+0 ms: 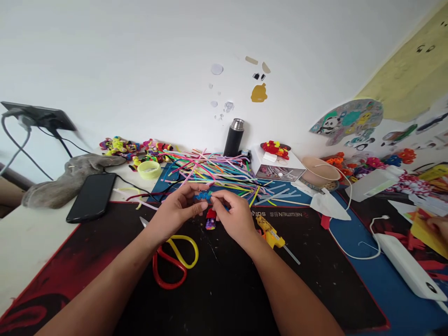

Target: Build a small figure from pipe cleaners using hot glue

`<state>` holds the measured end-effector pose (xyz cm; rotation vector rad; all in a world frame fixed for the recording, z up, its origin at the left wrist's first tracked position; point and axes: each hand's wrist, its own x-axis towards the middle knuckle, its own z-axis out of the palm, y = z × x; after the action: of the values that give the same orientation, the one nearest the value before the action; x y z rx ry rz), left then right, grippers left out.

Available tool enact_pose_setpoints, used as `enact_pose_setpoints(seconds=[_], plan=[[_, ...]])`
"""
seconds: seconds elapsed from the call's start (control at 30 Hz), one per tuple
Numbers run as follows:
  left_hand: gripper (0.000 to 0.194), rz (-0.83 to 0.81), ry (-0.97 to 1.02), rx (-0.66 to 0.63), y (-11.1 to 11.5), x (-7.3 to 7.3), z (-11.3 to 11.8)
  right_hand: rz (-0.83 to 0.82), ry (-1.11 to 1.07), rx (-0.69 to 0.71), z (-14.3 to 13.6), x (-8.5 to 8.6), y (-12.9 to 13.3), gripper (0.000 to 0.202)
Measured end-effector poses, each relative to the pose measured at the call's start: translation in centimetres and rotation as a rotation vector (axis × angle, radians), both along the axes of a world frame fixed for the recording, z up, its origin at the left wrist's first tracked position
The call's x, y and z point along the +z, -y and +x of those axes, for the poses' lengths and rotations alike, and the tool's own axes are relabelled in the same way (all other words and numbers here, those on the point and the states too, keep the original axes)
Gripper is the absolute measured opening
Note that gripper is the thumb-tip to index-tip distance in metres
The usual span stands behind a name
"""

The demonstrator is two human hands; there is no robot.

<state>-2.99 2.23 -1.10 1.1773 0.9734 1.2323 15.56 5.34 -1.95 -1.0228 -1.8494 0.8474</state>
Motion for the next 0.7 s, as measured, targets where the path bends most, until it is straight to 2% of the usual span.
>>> enact_pose_setpoints(seconds=[0.2,0.37,0.57,0.7], plan=[[0.044,0.017,-0.028,0.023,0.3,0.4,0.2,-0.014,-0.031,0.037,0.1,-0.1,-0.1,0.017],[0.049,0.03,-0.003,0.02,0.3,0.7,0.4,-0.103,-0.155,0.047,0.2,-0.6,-0.6,0.018],[0.051,0.021,0.001,0.001,0.1,-0.1,0.0,-0.158,-0.221,0.057,0.4,-0.9,-0.9,0.021],[0.042,0.041,-0.01,0.035,0.0,-0.4,-0.3,-0.157,-0.223,0.075,0.4,-0.7,-0.6,0.019]])
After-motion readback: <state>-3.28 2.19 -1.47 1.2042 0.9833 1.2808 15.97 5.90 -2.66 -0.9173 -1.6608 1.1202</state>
